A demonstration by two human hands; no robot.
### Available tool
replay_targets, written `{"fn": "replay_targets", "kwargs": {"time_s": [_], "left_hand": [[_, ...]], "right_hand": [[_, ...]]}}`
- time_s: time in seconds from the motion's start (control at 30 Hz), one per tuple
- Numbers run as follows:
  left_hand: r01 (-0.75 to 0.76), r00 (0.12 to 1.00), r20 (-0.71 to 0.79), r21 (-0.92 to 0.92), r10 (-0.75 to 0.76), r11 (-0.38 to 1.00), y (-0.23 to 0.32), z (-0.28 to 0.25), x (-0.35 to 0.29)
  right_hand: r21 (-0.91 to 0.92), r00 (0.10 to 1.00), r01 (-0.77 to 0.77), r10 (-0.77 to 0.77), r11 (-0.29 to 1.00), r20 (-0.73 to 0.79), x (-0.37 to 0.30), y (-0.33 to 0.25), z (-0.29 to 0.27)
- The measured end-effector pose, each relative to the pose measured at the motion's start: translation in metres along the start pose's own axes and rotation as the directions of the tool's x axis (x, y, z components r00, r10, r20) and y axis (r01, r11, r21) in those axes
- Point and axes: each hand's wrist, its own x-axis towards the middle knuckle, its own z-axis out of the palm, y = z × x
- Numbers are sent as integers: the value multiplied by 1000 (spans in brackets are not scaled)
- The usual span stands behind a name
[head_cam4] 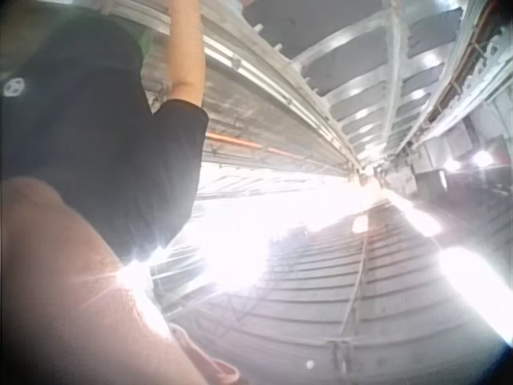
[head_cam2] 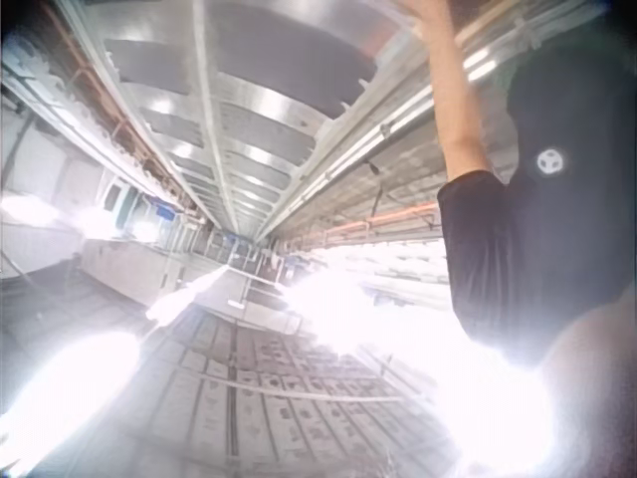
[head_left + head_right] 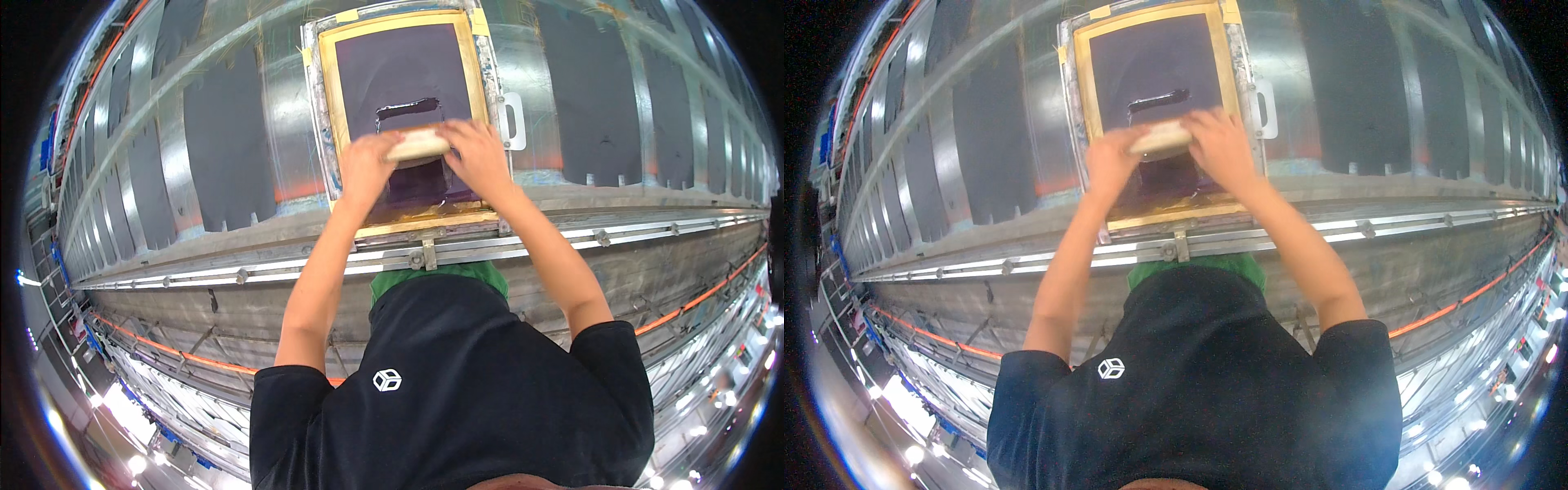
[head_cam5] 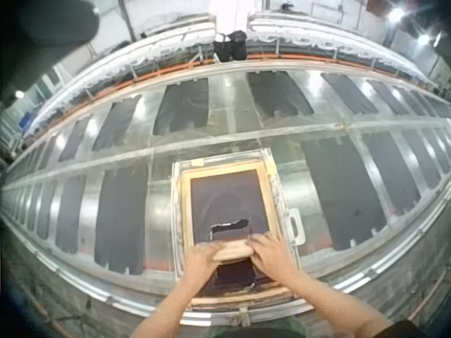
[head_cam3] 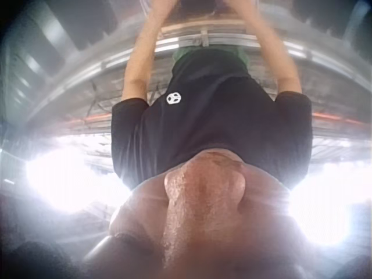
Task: The person uses a squeegee to spread purple ink across a screen printing frame. They repeatedly pull the ink from the bottom to the top of the frame to ensure even coverage. The person briefly lifts the frame to inspect the ink distribution before continuing the spreading process.
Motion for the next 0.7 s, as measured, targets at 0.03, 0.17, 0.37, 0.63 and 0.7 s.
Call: {"fn": "replay_targets", "kwargs": {"time_s": [0.03,0.17,0.37,0.63,0.7], "left_hand": [[-2,1000,-20,-2,1,1000,-7,0,18],[4,1000,-9,24,-4,1000,-11,1,44],[35,993,111,74,-43,997,4,13,-42],[40,999,23,-1,-40,999,-6,-6,24],[16,1000,7,-3,-16,1000,-15,-5,49]], "right_hand": [[11,1000,-5,5,1000,-15,20,7,0],[22,997,-32,31,999,77,44,25,11],[74,994,-40,33,996,100,-48,-14,10],[55,1000,-9,9,998,-13,23,5,0],[32,1000,7,-7,999,-26,50,21,3]]}}
